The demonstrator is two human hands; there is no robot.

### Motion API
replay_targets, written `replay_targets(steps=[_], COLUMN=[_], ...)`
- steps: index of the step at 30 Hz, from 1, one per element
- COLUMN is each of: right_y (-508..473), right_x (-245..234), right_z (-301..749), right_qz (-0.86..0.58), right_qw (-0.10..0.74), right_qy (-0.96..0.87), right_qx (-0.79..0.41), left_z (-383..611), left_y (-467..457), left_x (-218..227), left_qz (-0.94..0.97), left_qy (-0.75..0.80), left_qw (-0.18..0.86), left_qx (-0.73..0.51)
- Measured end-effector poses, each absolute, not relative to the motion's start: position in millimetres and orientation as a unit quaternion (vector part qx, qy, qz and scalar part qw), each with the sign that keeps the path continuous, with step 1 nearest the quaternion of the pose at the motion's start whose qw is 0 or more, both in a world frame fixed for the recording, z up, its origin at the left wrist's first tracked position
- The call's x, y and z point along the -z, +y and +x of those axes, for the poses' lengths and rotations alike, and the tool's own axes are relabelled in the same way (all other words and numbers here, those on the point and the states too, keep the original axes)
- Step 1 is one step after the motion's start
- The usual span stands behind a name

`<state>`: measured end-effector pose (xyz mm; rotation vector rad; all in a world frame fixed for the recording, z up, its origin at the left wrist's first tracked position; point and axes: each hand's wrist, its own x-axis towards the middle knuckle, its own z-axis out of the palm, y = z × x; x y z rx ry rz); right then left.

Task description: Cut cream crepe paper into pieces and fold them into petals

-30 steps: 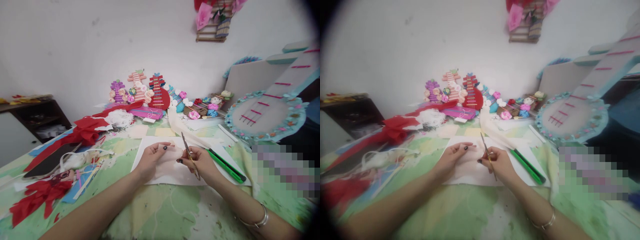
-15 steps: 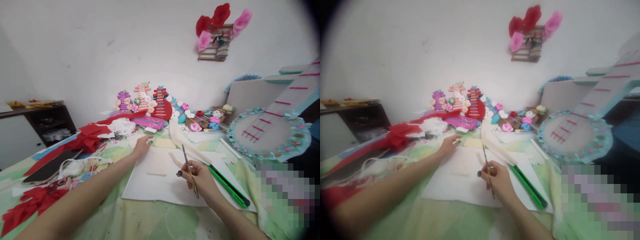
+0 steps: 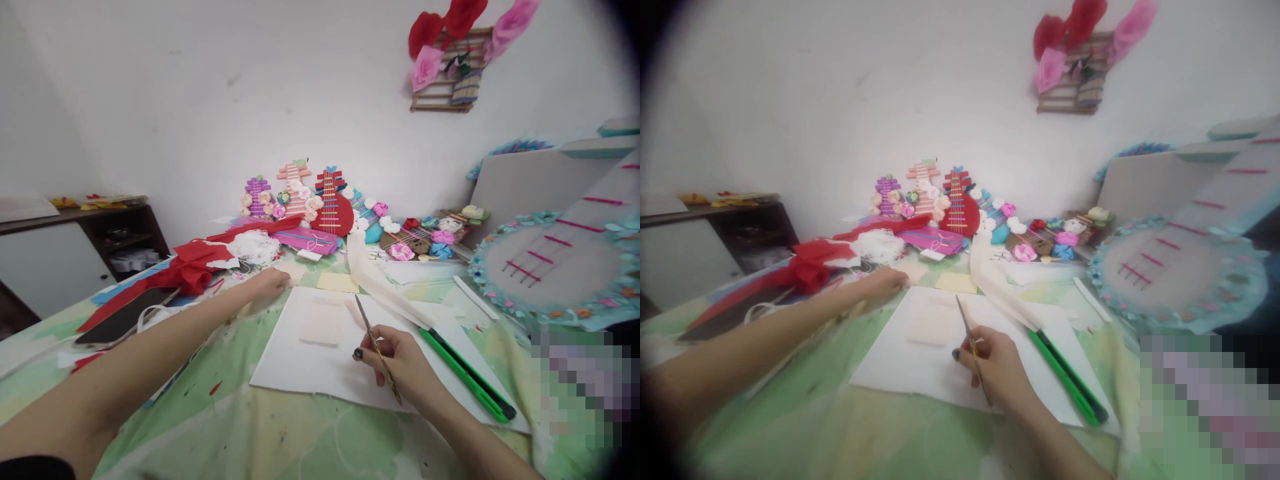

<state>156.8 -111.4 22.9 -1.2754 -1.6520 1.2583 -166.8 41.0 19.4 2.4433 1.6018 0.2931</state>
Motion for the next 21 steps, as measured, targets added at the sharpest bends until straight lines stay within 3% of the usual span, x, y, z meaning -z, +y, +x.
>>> replay_targets(steps=[6,12,16,19,21], right_y=[-110.2,-107.9,-107.2,-107.8,-108.9], right_x=[-23.0,-23.7,-28.1,-30.7,-31.7], right_z=[158.2,160.6,163.7,165.6,165.7], right_qz=[-0.487,-0.493,-0.461,-0.423,-0.414], right_qw=[0.347,0.385,0.474,0.512,0.505], right_qy=[-0.640,-0.619,-0.573,-0.548,-0.548], right_qx=[-0.482,-0.475,-0.485,-0.509,-0.524], left_z=[-167.2,-130.7,-75.2,-42.0,-31.3], left_y=[43.7,6.0,-53.2,-87.0,-96.4], left_x=[-39.4,-70.0,-76.3,-76.1,-73.8], left_qz=[0.811,0.746,0.750,0.732,0.697], left_qy=[0.549,0.554,0.493,0.404,0.384], left_qw=[0.136,0.161,0.260,0.449,0.511], left_qx=[-0.146,-0.331,-0.356,-0.314,-0.325])
